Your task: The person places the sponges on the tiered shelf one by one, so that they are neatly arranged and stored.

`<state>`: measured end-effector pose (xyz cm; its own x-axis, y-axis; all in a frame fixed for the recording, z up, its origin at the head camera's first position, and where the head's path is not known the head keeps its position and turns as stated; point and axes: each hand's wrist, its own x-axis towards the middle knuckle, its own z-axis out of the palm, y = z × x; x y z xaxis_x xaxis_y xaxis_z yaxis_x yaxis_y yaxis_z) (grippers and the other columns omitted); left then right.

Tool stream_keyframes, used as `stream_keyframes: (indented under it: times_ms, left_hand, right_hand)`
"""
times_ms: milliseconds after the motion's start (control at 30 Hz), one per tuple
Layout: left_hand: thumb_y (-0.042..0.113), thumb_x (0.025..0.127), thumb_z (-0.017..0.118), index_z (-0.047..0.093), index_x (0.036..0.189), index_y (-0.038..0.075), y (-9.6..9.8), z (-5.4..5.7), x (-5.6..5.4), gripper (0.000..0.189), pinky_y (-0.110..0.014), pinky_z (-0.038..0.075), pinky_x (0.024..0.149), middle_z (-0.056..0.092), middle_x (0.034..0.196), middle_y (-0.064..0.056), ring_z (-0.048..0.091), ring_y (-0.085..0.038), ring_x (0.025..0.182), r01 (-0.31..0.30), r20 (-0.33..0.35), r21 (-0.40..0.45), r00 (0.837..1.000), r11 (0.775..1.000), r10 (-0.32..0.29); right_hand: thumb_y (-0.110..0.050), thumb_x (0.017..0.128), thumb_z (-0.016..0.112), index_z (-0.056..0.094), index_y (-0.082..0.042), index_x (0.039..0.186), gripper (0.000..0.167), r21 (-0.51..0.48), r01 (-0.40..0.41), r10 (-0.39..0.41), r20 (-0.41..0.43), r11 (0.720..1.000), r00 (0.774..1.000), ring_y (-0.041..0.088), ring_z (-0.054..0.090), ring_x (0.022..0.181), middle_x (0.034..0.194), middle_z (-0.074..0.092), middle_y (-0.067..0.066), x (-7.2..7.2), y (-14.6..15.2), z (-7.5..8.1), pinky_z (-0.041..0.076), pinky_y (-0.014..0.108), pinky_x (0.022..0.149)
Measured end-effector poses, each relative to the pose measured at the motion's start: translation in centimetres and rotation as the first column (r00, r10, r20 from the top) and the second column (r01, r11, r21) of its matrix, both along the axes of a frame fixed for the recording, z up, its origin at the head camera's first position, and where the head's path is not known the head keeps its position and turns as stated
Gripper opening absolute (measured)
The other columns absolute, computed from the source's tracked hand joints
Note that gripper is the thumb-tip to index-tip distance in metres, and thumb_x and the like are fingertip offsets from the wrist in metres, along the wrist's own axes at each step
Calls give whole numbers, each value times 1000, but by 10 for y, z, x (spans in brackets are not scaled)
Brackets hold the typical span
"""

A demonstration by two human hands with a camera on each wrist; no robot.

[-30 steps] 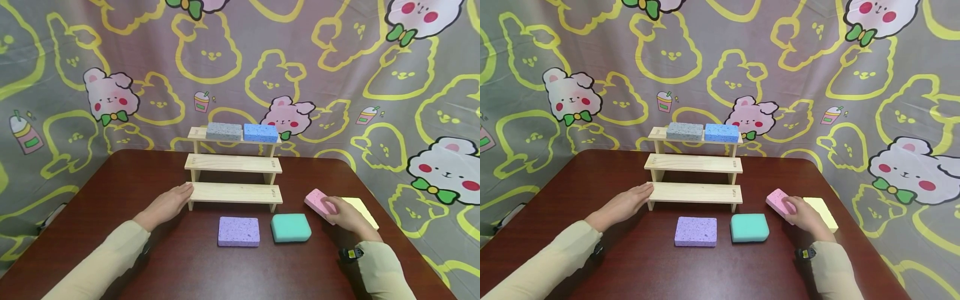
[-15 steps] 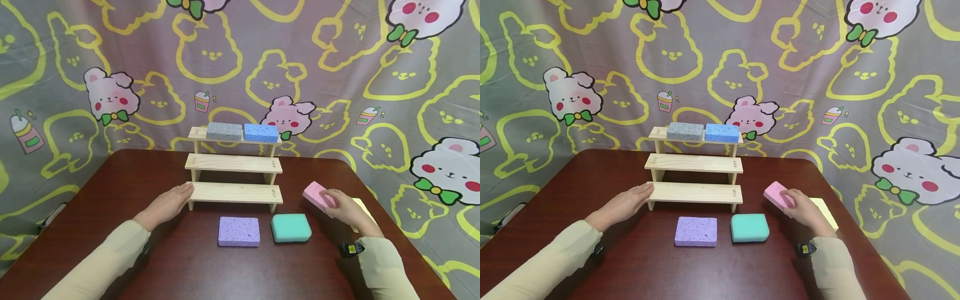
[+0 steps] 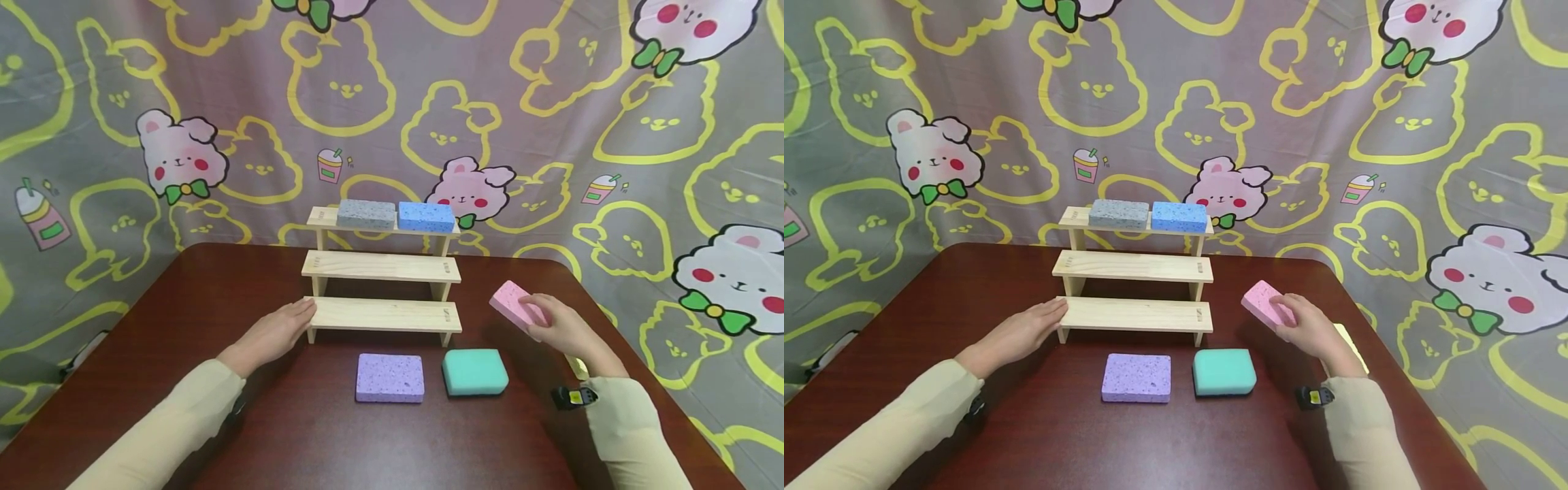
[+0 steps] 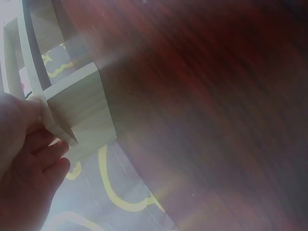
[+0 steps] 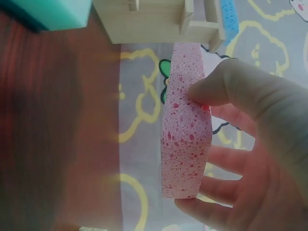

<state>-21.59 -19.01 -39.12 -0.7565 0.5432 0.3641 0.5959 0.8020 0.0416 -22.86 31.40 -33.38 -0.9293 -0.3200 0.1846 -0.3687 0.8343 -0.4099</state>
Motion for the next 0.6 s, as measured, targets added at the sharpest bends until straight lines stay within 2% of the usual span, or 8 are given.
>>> stream_keyframes:
  times_ms: [233, 600]
  left_hand:
    - [5, 89, 58, 56, 120, -8, 0, 0, 0, 34, -46, 41, 96, 54, 123, -24, 50, -35, 114, -4, -6, 0, 1000, 1000, 4]
    - [4, 88, 59, 56, 120, -9, -1, -2, 1, 34, -46, 41, 96, 54, 122, -24, 50, -35, 114, 5, -8, 7, 1000, 1000, -5]
  right_hand:
    - [-7, 79, 65, 50, -2, 126, 49, 8, -36, 37, -32, 999, 999, 39, 45, 102, 129, 42, 27, -2, -8, 14, 42, 53, 82]
    - [-9, 79, 69, 53, -3, 124, 49, 50, -95, 99, -83, 994, 992, 40, 43, 109, 128, 44, 25, -8, -28, 30, 40, 58, 88]
